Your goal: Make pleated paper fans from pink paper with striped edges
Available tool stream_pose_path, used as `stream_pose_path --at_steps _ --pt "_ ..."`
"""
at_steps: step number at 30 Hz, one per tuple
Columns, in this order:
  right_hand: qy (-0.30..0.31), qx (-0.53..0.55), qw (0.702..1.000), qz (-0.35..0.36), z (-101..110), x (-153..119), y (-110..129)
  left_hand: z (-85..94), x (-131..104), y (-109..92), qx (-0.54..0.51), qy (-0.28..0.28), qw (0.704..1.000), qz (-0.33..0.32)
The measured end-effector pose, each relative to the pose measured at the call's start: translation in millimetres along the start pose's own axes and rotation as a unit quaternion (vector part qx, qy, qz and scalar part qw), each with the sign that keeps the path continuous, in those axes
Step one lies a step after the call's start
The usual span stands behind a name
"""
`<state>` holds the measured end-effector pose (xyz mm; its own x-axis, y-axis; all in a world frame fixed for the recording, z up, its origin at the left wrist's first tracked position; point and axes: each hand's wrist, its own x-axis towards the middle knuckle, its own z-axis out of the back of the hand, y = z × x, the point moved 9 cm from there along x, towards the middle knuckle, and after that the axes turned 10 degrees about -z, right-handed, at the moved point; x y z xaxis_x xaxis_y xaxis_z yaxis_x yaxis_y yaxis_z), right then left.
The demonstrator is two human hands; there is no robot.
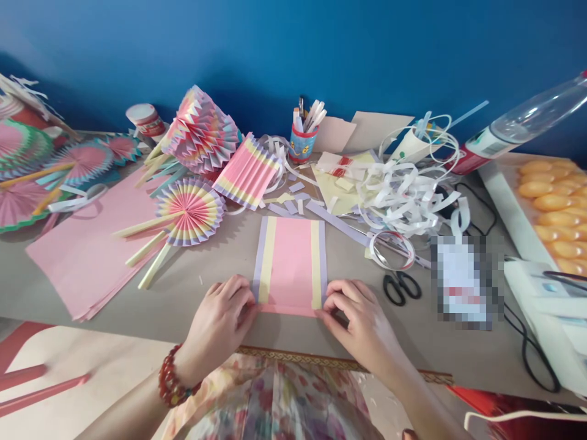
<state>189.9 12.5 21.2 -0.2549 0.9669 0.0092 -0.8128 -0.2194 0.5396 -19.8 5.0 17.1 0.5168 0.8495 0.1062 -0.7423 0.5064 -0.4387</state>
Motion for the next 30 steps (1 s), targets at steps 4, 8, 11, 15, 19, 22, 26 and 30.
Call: stream_pose_path --at_steps 4,8,11,15,19,22,26,30 --pt "0.000 -0.009 1.000 0.005 0.9 1.3 2.1 0.5 0.0 0.5 0.005 0.000 1.000 0.005" --pt "0.006 -0.002 1.000 0.001 -0.2 1.6 0.7 -1.5 -1.5 3.9 -0.003 0.006 1.000 0.020" --pt "0.011 -0.004 1.000 0.002 -1.0 1.4 0.3 -2.4 -1.4 5.3 -0.012 0.011 1.000 0.024" --pt "0.012 -0.020 1.000 0.007 -1.1 1.8 1.9 -0.2 1.1 2.5 -0.008 0.010 1.000 0.013" --pt "0.012 -0.034 0.999 0.006 -1.5 2.2 2.1 0.9 3.1 -0.2 0.009 0.014 1.000 0.008" --pt "0.017 -0.038 0.999 -0.001 -3.2 1.9 0.4 -0.1 3.9 -0.5 0.017 0.023 1.000 0.009" --pt "0.022 -0.037 0.999 -0.003 -4.4 1.8 -0.4 -0.5 5.6 -0.9 0.021 0.028 0.999 0.004" --pt "0.018 -0.034 0.999 -0.002 -3.1 2.1 0.8 -0.6 5.6 0.3 0.011 0.025 1.000 0.005"
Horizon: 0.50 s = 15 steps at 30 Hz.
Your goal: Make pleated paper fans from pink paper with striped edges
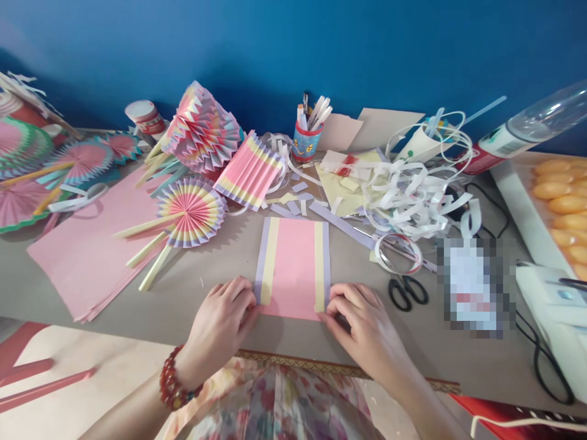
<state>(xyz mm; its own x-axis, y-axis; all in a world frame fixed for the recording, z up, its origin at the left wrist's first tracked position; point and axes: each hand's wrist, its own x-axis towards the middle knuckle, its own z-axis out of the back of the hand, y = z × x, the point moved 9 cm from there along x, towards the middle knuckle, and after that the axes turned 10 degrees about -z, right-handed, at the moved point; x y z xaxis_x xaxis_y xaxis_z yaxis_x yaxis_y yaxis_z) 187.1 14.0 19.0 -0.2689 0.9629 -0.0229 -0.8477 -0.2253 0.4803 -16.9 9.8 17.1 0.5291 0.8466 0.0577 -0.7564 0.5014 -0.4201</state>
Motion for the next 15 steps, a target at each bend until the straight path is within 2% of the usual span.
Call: stream_pose_path --at_steps 15 --pt "-0.008 -0.009 1.000 0.006 0.5 0.0 0.8 -7.0 -9.1 10.1 -0.037 -0.023 0.998 0.034"
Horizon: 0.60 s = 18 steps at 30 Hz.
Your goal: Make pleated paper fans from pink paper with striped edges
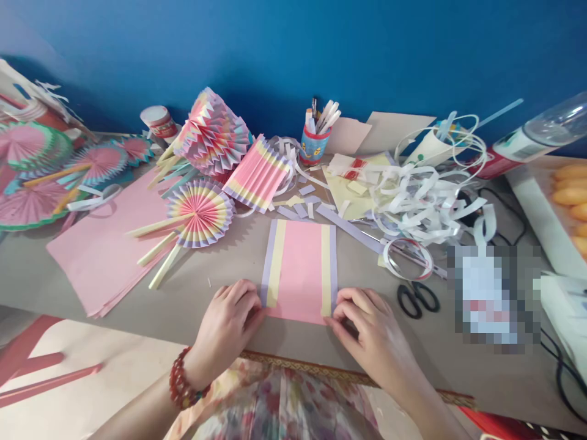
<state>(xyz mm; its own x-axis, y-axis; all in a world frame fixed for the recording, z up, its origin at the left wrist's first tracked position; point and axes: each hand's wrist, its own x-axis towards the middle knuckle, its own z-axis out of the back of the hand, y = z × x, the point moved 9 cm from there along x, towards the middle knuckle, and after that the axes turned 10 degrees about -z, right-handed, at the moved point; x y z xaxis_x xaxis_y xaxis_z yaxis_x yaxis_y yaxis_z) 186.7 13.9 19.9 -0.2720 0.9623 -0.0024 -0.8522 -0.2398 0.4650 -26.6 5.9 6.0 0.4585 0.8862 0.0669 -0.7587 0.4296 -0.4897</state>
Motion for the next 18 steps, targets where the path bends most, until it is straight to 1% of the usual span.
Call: stream_pose_path --at_steps 12,18 --pt "0.009 0.015 1.000 -0.009 -1.1 -0.2 -1.3 -0.8 0.1 0.0 -0.010 0.000 1.000 0.006" --pt "0.010 0.025 1.000 -0.009 0.2 -0.7 -1.9 1.3 0.2 0.3 -0.018 -0.002 1.000 -0.009"
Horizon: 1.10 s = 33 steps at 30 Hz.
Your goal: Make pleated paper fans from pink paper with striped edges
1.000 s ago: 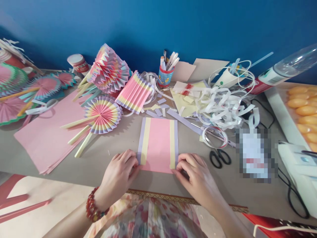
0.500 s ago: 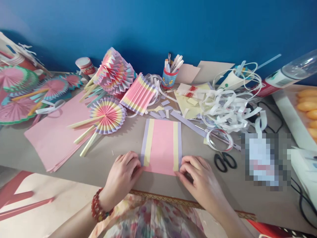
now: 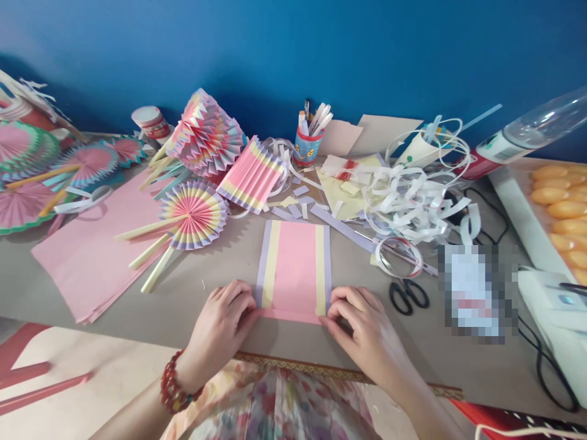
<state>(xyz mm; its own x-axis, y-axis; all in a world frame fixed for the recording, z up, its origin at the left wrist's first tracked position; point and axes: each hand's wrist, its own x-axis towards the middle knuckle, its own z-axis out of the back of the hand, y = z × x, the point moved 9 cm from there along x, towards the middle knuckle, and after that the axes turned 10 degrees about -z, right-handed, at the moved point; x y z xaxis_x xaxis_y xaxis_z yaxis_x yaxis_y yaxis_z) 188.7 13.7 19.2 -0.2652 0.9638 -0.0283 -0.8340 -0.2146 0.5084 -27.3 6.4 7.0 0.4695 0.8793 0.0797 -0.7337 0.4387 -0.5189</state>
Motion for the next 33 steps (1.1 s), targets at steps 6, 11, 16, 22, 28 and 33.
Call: stream_pose_path --at_steps 6,11,16,22,28,33 --pt "0.011 0.014 1.000 0.007 0.0 -0.5 -0.3 1.9 -0.8 -5.0 -0.022 0.007 0.999 -0.024" --pt "0.024 0.031 0.999 0.010 -1.9 -2.5 -2.0 0.9 -2.7 -6.7 -0.028 0.013 0.999 -0.031" --pt "0.023 0.033 0.999 0.009 -3.7 -5.0 -2.7 1.4 -2.7 -7.8 -0.030 0.015 0.999 -0.022" --pt "0.026 0.026 0.999 0.017 -2.6 -3.5 0.3 3.2 -1.8 -10.1 -0.012 0.017 0.999 -0.027" --pt "0.025 0.006 0.999 0.021 -0.1 -3.1 2.1 -0.2 -1.4 -8.2 -0.013 0.033 0.999 -0.035" --pt "0.020 0.005 1.000 0.018 0.1 -3.8 1.4 2.4 -2.0 -4.4 -0.022 0.022 0.999 -0.020"
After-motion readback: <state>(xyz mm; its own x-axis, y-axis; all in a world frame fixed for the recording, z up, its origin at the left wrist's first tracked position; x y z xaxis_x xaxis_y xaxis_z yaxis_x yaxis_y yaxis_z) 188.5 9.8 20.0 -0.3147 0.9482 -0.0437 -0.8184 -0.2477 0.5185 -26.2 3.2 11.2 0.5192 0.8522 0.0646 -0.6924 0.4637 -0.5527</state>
